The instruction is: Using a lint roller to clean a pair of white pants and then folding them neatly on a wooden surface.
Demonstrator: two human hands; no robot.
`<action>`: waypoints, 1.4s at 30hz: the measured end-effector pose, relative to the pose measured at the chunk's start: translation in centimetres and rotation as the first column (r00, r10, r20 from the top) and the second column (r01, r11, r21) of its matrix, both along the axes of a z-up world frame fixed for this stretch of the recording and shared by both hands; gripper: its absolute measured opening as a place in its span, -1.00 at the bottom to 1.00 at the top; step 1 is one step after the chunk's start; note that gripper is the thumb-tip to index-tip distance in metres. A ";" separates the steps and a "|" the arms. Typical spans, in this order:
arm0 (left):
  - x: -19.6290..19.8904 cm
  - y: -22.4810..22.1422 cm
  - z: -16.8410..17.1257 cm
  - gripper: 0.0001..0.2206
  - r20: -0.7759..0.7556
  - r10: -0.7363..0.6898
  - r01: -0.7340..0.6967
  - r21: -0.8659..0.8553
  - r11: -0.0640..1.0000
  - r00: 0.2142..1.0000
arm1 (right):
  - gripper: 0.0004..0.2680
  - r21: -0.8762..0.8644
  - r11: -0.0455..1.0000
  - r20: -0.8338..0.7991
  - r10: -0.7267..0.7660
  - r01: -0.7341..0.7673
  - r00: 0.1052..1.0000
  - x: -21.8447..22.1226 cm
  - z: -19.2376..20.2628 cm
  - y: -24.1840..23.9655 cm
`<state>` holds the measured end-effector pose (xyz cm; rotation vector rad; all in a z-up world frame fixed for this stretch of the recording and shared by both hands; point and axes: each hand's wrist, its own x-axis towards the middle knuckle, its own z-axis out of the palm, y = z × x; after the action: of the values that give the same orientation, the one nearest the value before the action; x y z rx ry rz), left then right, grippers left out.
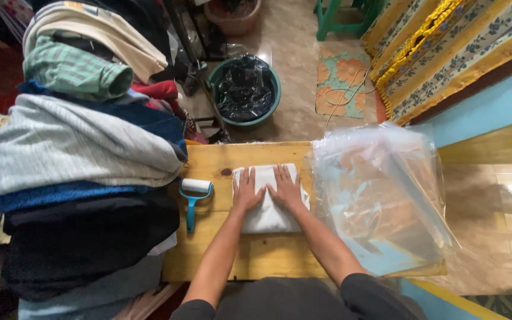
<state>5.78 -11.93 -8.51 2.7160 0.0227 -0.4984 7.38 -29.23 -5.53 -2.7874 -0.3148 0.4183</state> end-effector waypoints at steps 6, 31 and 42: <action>-4.0 6.4 5.6 -0.33 0.679 0.263 -0.103 -0.268 0.958 0.685 | -0.48 -0.011 0.994 0.427 0.106 -0.112 0.898 -3.8 1.4 -0.7; -9.6 6.5 6.4 -0.53 0.160 0.562 -0.492 -0.333 0.804 0.811 | -0.51 -0.103 0.995 0.547 0.047 0.011 0.836 -11.9 -7.5 -5.1; -9.4 6.7 7.4 -0.64 0.099 0.062 -0.036 -0.243 0.969 0.993 | -0.45 -0.083 0.997 0.554 0.047 -0.002 0.831 -11.5 -8.5 -5.8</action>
<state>-3.58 -5.18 -1.06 2.4928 0.0014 -0.3188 -4.17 -35.06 -14.03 -2.9291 -0.4677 -0.4089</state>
